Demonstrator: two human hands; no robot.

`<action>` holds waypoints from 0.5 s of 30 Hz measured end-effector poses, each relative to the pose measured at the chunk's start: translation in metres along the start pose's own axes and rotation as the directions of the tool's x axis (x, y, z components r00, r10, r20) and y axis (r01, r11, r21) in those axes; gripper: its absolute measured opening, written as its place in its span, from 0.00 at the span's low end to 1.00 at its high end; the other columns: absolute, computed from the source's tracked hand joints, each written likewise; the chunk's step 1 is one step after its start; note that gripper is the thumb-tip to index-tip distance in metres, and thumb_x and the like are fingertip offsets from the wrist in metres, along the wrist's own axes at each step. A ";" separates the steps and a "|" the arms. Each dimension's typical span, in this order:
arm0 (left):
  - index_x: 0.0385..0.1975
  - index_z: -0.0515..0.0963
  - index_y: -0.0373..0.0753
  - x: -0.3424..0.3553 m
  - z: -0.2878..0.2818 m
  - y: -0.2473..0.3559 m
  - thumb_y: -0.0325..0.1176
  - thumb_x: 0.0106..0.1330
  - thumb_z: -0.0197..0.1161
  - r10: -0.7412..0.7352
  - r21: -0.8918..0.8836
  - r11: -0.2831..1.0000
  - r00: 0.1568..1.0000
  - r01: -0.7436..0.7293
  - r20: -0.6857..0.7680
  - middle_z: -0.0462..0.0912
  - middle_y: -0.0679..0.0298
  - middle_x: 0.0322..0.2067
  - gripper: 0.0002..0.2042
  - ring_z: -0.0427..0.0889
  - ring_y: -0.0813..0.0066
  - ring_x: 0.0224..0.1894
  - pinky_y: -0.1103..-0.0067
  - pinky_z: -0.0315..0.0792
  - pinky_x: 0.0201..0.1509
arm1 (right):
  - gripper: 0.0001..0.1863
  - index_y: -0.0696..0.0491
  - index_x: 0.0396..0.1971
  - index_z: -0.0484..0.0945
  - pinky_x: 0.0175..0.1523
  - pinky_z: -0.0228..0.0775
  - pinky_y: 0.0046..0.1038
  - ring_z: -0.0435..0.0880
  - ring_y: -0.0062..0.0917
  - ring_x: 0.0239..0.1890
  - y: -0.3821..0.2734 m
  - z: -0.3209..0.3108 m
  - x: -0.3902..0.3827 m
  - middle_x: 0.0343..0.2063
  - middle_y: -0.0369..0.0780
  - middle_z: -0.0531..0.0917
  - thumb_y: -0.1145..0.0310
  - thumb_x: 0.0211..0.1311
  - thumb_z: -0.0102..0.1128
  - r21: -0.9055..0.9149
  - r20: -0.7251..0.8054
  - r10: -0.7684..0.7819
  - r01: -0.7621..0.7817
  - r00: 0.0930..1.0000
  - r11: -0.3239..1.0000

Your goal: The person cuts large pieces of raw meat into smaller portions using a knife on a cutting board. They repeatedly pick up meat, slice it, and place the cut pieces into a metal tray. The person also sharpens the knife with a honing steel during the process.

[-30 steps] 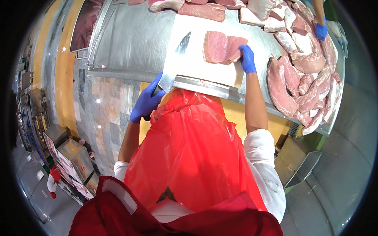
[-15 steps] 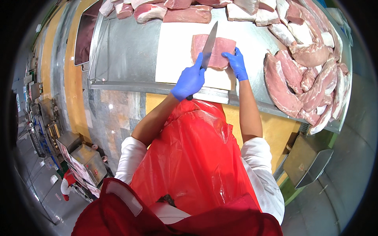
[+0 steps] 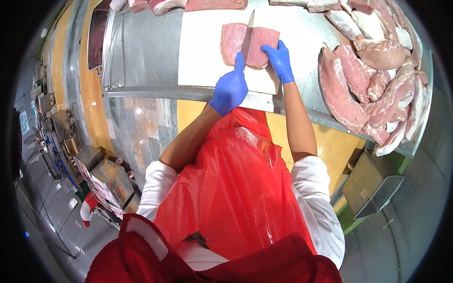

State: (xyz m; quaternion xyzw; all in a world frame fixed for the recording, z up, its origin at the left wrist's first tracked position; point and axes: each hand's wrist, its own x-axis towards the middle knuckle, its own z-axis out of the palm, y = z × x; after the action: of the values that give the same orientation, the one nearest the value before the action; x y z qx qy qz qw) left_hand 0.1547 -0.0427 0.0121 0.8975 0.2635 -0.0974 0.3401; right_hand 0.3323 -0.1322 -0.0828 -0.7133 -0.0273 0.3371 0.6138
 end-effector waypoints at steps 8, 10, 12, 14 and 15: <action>0.72 0.47 0.29 -0.047 0.022 0.000 0.21 0.59 0.53 0.012 0.033 0.999 0.997 -0.009 -0.080 0.81 0.47 0.25 0.39 0.81 0.51 0.23 0.60 0.75 0.27 | 0.22 0.62 0.46 0.77 0.47 0.77 0.28 0.84 0.26 0.39 0.000 0.006 -0.003 0.39 0.44 0.85 0.70 0.51 0.68 0.027 -0.055 -0.006 0.008 0.998 1.000; 0.74 0.45 0.32 -0.060 0.029 -0.003 0.21 0.57 0.54 -0.035 -0.011 0.999 0.999 0.035 -0.009 0.81 0.46 0.26 0.42 0.83 0.49 0.25 0.57 0.76 0.27 | 0.22 0.63 0.46 0.77 0.46 0.77 0.28 0.84 0.26 0.39 0.001 0.006 -0.003 0.39 0.44 0.85 0.70 0.50 0.69 0.024 -0.073 0.000 0.002 0.997 1.000; 0.74 0.43 0.36 -0.068 0.027 0.001 0.22 0.57 0.55 -0.100 0.014 0.995 0.993 0.099 0.062 0.80 0.45 0.27 0.43 0.82 0.49 0.24 0.57 0.75 0.25 | 0.22 0.63 0.45 0.77 0.46 0.77 0.28 0.84 0.26 0.38 -0.001 0.007 -0.005 0.38 0.44 0.85 0.70 0.50 0.69 0.010 -0.084 0.012 -0.011 0.996 1.000; 0.75 0.42 0.38 -0.079 0.029 0.001 0.23 0.58 0.55 -0.135 0.049 0.990 0.985 0.130 0.104 0.80 0.44 0.28 0.43 0.82 0.49 0.23 0.57 0.74 0.23 | 0.22 0.64 0.44 0.78 0.45 0.77 0.27 0.84 0.26 0.37 -0.004 0.007 -0.006 0.37 0.44 0.85 0.70 0.49 0.69 -0.011 -0.096 0.017 -0.018 0.995 1.000; 0.75 0.42 0.39 -0.087 0.034 -0.002 0.24 0.58 0.55 -0.138 0.071 0.989 0.984 0.130 0.111 0.80 0.43 0.28 0.43 0.82 0.49 0.23 0.57 0.74 0.22 | 0.21 0.64 0.44 0.78 0.45 0.77 0.27 0.84 0.26 0.37 -0.001 0.007 -0.005 0.37 0.44 0.86 0.70 0.49 0.69 -0.020 -0.099 0.014 -0.016 0.995 1.000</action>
State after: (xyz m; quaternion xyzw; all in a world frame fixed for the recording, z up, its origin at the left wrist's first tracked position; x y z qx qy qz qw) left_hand 0.0808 -0.0994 0.0162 0.8809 0.2999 -0.1800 0.3187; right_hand 0.3256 -0.1285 -0.0799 -0.7357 0.0052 0.3056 0.6044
